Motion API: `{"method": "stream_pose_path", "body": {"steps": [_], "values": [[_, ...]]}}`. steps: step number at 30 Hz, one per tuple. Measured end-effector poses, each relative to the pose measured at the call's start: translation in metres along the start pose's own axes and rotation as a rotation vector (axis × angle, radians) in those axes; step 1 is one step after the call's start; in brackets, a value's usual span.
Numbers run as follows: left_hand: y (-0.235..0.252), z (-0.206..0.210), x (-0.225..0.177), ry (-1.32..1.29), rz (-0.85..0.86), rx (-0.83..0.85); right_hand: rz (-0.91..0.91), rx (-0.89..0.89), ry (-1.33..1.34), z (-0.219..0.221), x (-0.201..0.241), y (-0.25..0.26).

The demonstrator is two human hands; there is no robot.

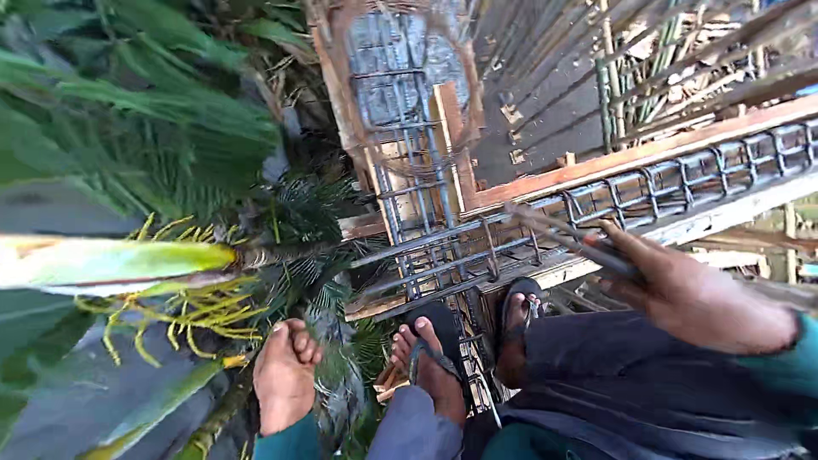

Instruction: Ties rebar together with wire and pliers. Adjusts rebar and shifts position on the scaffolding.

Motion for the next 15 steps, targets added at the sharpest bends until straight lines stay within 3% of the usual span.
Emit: {"method": "stream_pose_path", "body": {"steps": [4,7,10,13,14,15], "values": [[-0.001,0.069,-0.009,0.078,0.052,0.300,0.154,-0.074,0.243,-0.013,-0.084,-0.006],[-0.008,0.113,-0.014,0.174,0.069,0.487,0.123,-0.399,0.665,0.039,-0.129,-0.012],[-0.020,0.133,-0.020,0.289,0.071,0.604,0.117,-0.625,1.100,0.082,-0.140,-0.012],[-0.022,0.140,-0.031,0.347,0.086,0.663,0.168,-0.831,1.165,0.111,-0.146,0.005],[-0.021,0.141,-0.035,0.351,0.093,0.671,0.237,-0.863,1.158,0.109,-0.139,0.009],[-0.021,0.141,-0.039,0.351,0.100,0.682,0.446,-0.811,1.163,0.082,-0.114,0.009]]}}
Point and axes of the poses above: each hand's wrist, its own y-axis towards the middle knuckle, its own z-axis out of the palm, x = y × z, the point moved 2 cm from there along y, towards the middle knuckle, and after that the axes turned 3 degrees about -y, right-handed, at the moved point
